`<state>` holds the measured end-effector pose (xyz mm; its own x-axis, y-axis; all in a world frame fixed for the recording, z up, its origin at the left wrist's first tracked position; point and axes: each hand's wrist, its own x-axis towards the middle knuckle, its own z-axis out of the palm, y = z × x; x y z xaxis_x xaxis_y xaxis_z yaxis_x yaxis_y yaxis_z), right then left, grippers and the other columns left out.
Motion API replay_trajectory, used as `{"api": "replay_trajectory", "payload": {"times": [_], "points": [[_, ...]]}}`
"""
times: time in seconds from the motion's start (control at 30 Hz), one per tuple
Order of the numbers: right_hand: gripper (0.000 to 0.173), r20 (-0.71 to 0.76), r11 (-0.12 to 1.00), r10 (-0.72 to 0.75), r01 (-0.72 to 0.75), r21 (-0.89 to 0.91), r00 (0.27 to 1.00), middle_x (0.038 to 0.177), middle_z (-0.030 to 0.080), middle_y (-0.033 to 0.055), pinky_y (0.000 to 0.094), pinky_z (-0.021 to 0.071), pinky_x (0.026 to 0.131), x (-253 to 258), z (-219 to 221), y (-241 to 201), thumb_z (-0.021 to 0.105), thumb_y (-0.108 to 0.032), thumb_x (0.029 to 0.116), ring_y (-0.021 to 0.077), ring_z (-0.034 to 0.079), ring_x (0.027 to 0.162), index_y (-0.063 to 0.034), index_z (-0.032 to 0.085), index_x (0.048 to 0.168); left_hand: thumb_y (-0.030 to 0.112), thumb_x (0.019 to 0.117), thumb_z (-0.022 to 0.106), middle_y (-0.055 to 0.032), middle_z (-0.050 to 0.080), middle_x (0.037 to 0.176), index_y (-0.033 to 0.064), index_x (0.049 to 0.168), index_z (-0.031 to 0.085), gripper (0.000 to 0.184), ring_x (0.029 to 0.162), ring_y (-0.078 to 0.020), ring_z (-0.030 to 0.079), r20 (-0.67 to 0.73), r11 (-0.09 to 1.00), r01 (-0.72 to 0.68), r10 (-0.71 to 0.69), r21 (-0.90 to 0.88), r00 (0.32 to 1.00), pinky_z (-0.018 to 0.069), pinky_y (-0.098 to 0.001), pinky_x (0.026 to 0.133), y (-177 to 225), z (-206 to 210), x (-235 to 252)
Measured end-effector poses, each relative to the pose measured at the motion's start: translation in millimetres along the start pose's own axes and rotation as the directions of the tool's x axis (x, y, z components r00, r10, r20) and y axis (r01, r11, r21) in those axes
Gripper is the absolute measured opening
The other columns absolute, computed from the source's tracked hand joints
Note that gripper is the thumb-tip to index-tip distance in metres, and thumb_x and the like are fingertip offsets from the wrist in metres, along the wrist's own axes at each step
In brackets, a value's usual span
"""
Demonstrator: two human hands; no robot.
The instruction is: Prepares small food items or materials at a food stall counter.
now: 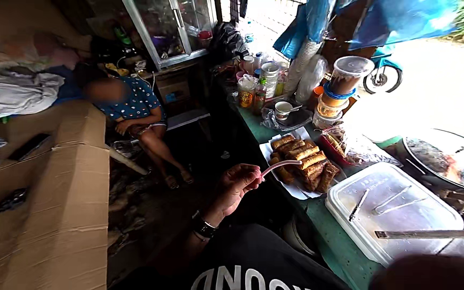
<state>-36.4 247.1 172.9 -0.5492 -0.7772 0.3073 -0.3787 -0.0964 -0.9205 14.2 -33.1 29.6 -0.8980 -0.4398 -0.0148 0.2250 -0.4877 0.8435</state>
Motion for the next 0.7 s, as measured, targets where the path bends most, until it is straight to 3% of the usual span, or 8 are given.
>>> {"api": "replay_trajectory", "payload": {"times": [0.03, 0.07, 0.13, 0.2, 0.3, 0.4, 0.53, 0.7], "points": [[0.014, -0.133, 0.980, -0.199, 0.195, -0.043, 0.971, 0.089, 0.066, -0.0118, 0.0144, 0.0501, 0.075, 23.2, 12.8, 65.2, 0.052, -0.025, 0.1064, -0.0053, 0.061, 0.081, -0.0172, 0.063, 0.107, -0.003, 0.0988, 0.056, -0.0043, 0.074, 0.093, 0.0040, 0.102, 0.071, 0.017, 0.083, -0.0092, 0.071, 0.021, 1.000, -0.002, 0.002, -0.022, 1.000, 0.0595, -0.0231, 0.078, 1.5, 1.3, 0.8], [0.018, -0.204, 0.972, -0.227, 0.233, 0.007, 0.952, 0.099, 0.066, -0.0125, 0.0163, 0.0535, 0.080, 45.5, 27.0, 114.2, 0.052, -0.024, 0.1065, -0.0041, 0.063, 0.087, -0.0162, 0.059, 0.121, -0.002, 0.0989, 0.056, -0.0039, 0.074, 0.094, 0.0056, 0.101, 0.072, 0.019, 0.084, -0.0089, 0.070, 0.041, 0.999, -0.004, 0.006, -0.036, 0.999, 0.0592, -0.0228, 0.079, 2.3, 2.8, 1.0], [0.033, -0.199, 0.955, -0.022, 0.079, 0.285, 0.980, 0.095, 0.064, -0.0051, 0.0208, 0.0553, 0.071, 69.2, 46.2, 159.1, 0.046, -0.016, 0.1069, 0.0023, 0.062, 0.078, -0.0006, 0.048, 0.136, -0.003, 0.0989, 0.055, -0.0048, 0.074, 0.094, 0.0066, 0.098, 0.073, 0.020, 0.084, -0.0091, 0.071, 0.067, 0.998, 0.007, -0.003, -0.057, 0.998, 0.0598, -0.0227, 0.079, 2.4, 6.4, 0.9], [0.037, -0.147, 0.912, 0.008, 0.053, 0.406, 0.989, 0.094, 0.063, -0.0033, 0.0223, 0.0550, 0.070, 77.0, 51.4, 165.2, 0.041, -0.016, 0.1093, 0.0045, 0.061, 0.076, 0.0013, 0.044, 0.142, -0.004, 0.0985, 0.055, -0.0050, 0.074, 0.093, 0.0077, 0.097, 0.072, 0.021, 0.082, -0.0092, 0.071, 0.097, 0.999, 0.033, -0.029, -0.039, 0.995, 0.0599, -0.0226, 0.078, 1.3, 10.1, 1.0], [0.027, -0.157, 0.901, -0.105, 0.161, 0.402, 0.982, 0.096, 0.070, -0.0048, 0.0219, 0.0562, 0.073, 81.4, 47.0, 162.6, 0.042, -0.014, 0.1100, 0.0028, 0.064, 0.080, -0.0034, 0.064, 0.122, -0.003, 0.0977, 0.058, -0.0053, 0.075, 0.092, 0.0076, 0.096, 0.072, 0.018, 0.080, -0.0092, 0.071, 0.131, 0.998, 0.059, -0.056, -0.014, 0.990, 0.0599, -0.0223, 0.076, -4.0, 15.8, -0.7], [0.024, -0.102, 0.919, -0.257, 0.276, 0.283, 0.961, 0.099, 0.073, -0.0060, 0.0208, 0.0577, 0.078, 81.4, 36.0, 161.9, 0.049, -0.014, 0.1082, 0.0005, 0.067, 0.086, -0.0064, 0.071, 0.112, -0.004, 0.0961, 0.060, -0.0052, 0.075, 0.090, 0.0075, 0.094, 0.072, 0.017, 0.079, -0.0096, 0.072, 0.118, 0.996, 0.084, -0.083, 0.002, 0.989, 0.0607, -0.0233, 0.077, -4.4, 22.6, -1.5], [0.017, 0.009, 0.887, -0.415, 0.406, -0.220, 0.910, 0.091, 0.071, 0.0017, 0.0226, 0.0525, 0.085, 69.5, 26.1, 146.7, 0.069, -0.024, 0.0985, 0.0042, 0.064, 0.090, -0.0104, 0.080, 0.098, -0.002, 0.0923, 0.067, -0.0018, 0.074, 0.091, 0.0105, 0.092, 0.072, 0.013, 0.082, -0.0094, 0.072, 0.117, 0.999, 0.040, -0.042, 0.023, 0.992, 0.0614, -0.0256, 0.079, -9.3, 25.8, -2.8], [0.015, -0.062, 0.628, -0.490, 0.302, -0.717, 0.870, 0.075, 0.057, 0.0031, 0.0373, 0.0406, 0.077, 59.8, 45.7, 135.3, 0.062, -0.023, 0.0916, 0.0185, 0.056, 0.076, -0.0165, 0.072, 0.083, 0.006, 0.0896, 0.075, -0.0022, 0.073, 0.097, 0.0118, 0.093, 0.074, 0.007, 0.087, -0.0103, 0.072, 0.200, 0.994, -0.110, 0.109, -0.007, 0.974, 0.0613, -0.0271, 0.080, -16.4, 29.1, -2.4]]}}
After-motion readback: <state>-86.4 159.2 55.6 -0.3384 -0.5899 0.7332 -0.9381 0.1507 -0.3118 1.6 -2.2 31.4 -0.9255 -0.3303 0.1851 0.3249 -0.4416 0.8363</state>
